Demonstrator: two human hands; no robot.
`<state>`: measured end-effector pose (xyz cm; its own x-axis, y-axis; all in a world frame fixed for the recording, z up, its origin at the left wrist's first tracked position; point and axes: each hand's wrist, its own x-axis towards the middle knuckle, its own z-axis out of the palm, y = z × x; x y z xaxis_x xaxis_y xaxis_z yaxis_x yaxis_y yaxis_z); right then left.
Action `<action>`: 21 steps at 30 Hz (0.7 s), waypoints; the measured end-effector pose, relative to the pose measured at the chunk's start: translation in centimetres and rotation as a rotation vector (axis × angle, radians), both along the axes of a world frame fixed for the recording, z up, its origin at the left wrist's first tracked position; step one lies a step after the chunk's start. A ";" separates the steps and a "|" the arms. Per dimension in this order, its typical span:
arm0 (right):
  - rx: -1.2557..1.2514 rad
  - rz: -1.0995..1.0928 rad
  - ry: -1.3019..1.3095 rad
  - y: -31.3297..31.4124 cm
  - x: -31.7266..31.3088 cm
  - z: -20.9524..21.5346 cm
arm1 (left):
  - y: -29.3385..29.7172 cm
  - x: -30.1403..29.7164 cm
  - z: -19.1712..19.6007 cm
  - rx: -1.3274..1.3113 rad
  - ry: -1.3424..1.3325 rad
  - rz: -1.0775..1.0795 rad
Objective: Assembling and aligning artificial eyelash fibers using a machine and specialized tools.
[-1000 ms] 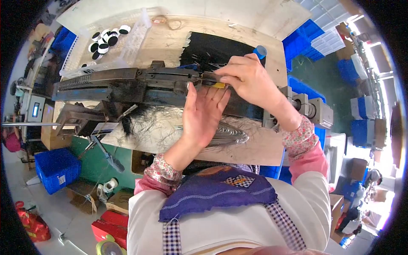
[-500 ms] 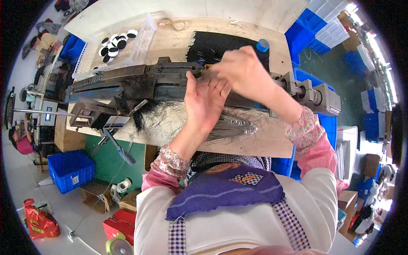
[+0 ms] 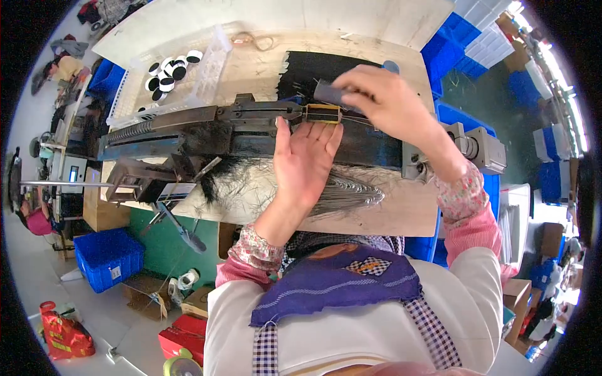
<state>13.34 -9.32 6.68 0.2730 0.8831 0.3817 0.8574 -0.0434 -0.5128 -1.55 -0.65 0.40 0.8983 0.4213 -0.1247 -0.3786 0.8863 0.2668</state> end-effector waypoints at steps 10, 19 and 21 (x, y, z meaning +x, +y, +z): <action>-0.245 -0.022 -0.415 -0.6 -4.0 0.5 | 0.2 -0.2 -0.1 0.067 0.091 -0.017; -0.170 -0.049 -0.445 -1.7 -3.3 -2.0 | 0.2 0.3 0.1 0.251 0.209 -0.046; -0.046 -0.039 -0.312 -4.8 -4.1 -3.1 | -0.4 0.4 -0.7 0.283 0.206 -0.034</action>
<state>9.22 -14.07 3.54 0.1829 0.8926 0.4121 0.9703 -0.0964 -0.2220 -1.18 -1.08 -0.34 0.8807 0.4351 -0.1870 -0.2627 0.7774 0.5716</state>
